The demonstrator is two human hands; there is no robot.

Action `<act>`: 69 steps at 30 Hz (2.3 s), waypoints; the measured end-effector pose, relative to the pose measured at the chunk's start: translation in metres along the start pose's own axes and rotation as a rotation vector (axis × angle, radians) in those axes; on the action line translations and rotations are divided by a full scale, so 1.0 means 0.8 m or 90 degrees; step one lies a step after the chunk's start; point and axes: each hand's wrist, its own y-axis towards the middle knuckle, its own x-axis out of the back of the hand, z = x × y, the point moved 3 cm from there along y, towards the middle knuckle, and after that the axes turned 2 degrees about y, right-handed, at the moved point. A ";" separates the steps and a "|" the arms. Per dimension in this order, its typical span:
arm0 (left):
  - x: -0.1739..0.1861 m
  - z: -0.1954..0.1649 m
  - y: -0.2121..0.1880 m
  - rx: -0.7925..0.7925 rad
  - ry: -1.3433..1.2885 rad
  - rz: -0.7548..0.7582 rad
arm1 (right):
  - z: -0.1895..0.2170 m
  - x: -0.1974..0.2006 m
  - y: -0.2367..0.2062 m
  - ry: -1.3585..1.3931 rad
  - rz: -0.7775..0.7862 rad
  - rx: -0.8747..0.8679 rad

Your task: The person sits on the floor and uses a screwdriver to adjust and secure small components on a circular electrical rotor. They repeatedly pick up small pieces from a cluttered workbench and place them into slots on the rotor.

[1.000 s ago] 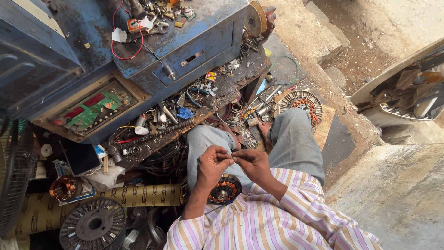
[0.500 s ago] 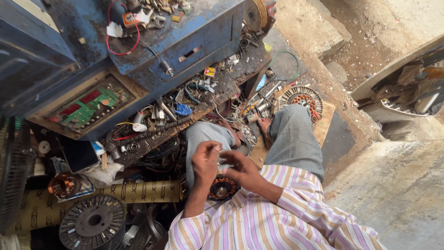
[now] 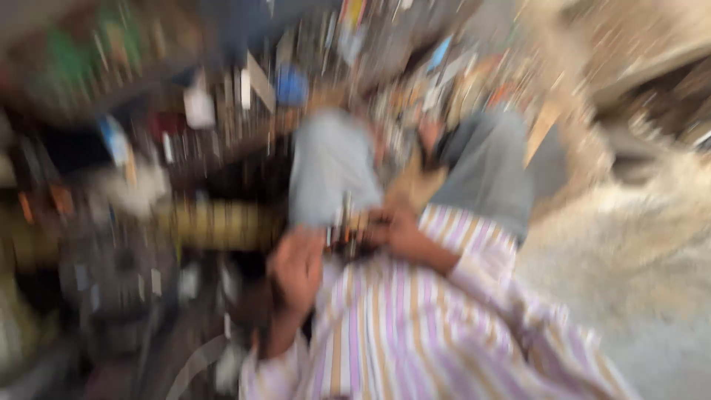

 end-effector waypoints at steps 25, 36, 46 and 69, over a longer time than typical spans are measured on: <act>-0.003 -0.005 0.006 -0.097 -0.034 0.168 | 0.032 -0.019 -0.026 0.073 0.086 0.064; -0.007 -0.008 0.012 -0.152 0.018 0.218 | 0.018 -0.020 -0.024 0.004 0.057 0.110; -0.016 -0.024 0.016 -0.230 0.112 0.262 | 0.017 -0.019 -0.019 0.033 0.078 0.123; -0.032 0.026 0.028 0.199 -0.129 0.276 | 0.044 -0.023 -0.024 -0.117 -0.044 0.179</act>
